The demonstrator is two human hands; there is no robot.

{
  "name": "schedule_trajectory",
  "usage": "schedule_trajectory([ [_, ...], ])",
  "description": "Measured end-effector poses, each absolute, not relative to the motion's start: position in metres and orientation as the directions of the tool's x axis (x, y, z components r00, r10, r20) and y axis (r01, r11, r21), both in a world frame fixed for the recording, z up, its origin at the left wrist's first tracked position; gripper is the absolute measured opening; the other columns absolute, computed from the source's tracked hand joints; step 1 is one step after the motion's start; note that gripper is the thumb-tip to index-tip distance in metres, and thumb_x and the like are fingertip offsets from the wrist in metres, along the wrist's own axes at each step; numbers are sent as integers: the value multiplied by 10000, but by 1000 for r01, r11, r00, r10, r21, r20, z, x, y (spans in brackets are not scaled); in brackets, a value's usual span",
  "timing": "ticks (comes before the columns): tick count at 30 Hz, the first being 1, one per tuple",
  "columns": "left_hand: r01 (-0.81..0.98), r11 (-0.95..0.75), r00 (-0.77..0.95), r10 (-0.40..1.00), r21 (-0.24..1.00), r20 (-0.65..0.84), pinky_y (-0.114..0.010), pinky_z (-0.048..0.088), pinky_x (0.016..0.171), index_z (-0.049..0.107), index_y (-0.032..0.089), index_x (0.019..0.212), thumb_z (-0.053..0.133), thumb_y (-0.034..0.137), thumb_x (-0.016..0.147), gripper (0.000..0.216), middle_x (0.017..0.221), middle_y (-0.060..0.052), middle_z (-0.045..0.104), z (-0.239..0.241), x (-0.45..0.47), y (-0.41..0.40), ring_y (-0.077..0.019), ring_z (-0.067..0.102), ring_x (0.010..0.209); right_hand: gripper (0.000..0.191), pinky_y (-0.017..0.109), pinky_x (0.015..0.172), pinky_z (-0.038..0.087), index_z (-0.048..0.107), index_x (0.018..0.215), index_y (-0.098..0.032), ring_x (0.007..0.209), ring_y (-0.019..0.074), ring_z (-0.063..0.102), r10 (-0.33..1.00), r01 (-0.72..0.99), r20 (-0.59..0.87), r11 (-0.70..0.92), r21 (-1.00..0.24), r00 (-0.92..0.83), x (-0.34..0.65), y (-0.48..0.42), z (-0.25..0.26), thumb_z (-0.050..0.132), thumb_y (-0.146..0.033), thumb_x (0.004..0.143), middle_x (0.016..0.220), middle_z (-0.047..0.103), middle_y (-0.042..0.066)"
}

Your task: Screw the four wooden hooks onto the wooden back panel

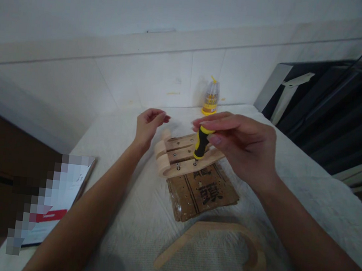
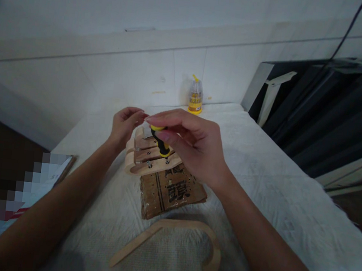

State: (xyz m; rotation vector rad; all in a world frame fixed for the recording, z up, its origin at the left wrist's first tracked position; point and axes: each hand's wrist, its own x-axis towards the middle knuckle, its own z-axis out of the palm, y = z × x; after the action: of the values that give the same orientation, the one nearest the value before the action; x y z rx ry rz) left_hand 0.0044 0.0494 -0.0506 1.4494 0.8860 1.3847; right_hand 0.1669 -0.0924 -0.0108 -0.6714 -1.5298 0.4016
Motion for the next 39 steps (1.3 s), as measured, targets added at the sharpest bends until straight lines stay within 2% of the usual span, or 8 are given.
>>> schedule_trajectory([
  [5, -14, -167, 160, 973, 986, 167, -216, 407, 514, 565, 148, 619, 609, 200, 696, 103, 581, 7, 607, -70, 6, 43, -82, 507, 514, 93, 331, 697, 547, 661, 739, -258, 714, 136, 601, 554, 269, 819, 774, -573, 149, 164, -87, -13, 725, -209, 692, 721, 616, -26],
  [9, -13, -155, 270, 951, 988, 153, -222, 421, 517, 567, 153, 646, 647, 206, 656, 96, 580, 12, 602, -71, 7, 40, -92, 522, 530, 84, 350, 766, 546, 629, 720, -257, 805, 146, 618, 521, 273, 820, 774, -571, 236, 166, -87, -16, 712, -272, 715, 827, 629, -18],
  [14, -15, -171, 301, 939, 985, 168, -236, 452, 554, 580, 151, 696, 658, 235, 640, 127, 639, 3, 623, -76, 4, 42, -107, 554, 586, 142, 387, 902, 518, 671, 918, -264, 1007, 171, 636, 672, 190, 741, 726, -661, 12, 173, -94, -12, 556, -312, 851, 1052, 679, 9],
  [19, -4, -233, 319, 921, 972, 222, -222, 434, 528, 571, 159, 670, 640, 213, 641, 93, 627, 13, 613, -76, 2, 40, -95, 524, 560, 151, 330, 802, 556, 701, 877, -263, 890, 140, 669, 620, 166, 781, 781, -602, -79, 169, -97, -8, 581, -188, 823, 942, 721, -16],
  [25, 17, -226, 324, 923, 974, 209, -225, 430, 516, 575, 159, 651, 677, 249, 582, 152, 588, 2, 616, -75, 3, 43, -106, 530, 549, 88, 339, 706, 566, 637, 694, -262, 743, 144, 639, 555, 278, 818, 770, -574, 151, 167, -91, -13, 725, -263, 693, 736, 651, -26],
  [31, 25, -229, 331, 920, 973, 208, -238, 449, 551, 577, 152, 685, 676, 281, 596, 185, 628, -10, 633, -77, 3, 43, -116, 561, 581, 26, 429, 960, 491, 614, 831, -257, 1081, 177, 610, 615, 122, 787, 779, -615, 47, 172, -92, -15, 600, -249, 811, 1126, 663, -11],
  [34, 37, -233, 321, 924, 972, 209, -235, 438, 528, 573, 156, 680, 676, 278, 597, 180, 620, -8, 628, -77, 3, 42, -114, 545, 562, 39, 424, 908, 521, 614, 839, -253, 1009, 176, 644, 650, 132, 759, 751, -647, 24, 170, -95, -14, 576, -248, 833, 1034, 693, -4],
  [39, 28, -208, 333, 924, 978, 187, -229, 436, 528, 573, 150, 681, 679, 296, 595, 199, 618, -8, 624, -77, 3, 44, -109, 550, 564, 137, 346, 690, 566, 593, 693, -250, 758, 152, 634, 575, 247, 805, 767, -592, 145, 169, -92, -15, 720, -300, 706, 745, 627, -21],
])
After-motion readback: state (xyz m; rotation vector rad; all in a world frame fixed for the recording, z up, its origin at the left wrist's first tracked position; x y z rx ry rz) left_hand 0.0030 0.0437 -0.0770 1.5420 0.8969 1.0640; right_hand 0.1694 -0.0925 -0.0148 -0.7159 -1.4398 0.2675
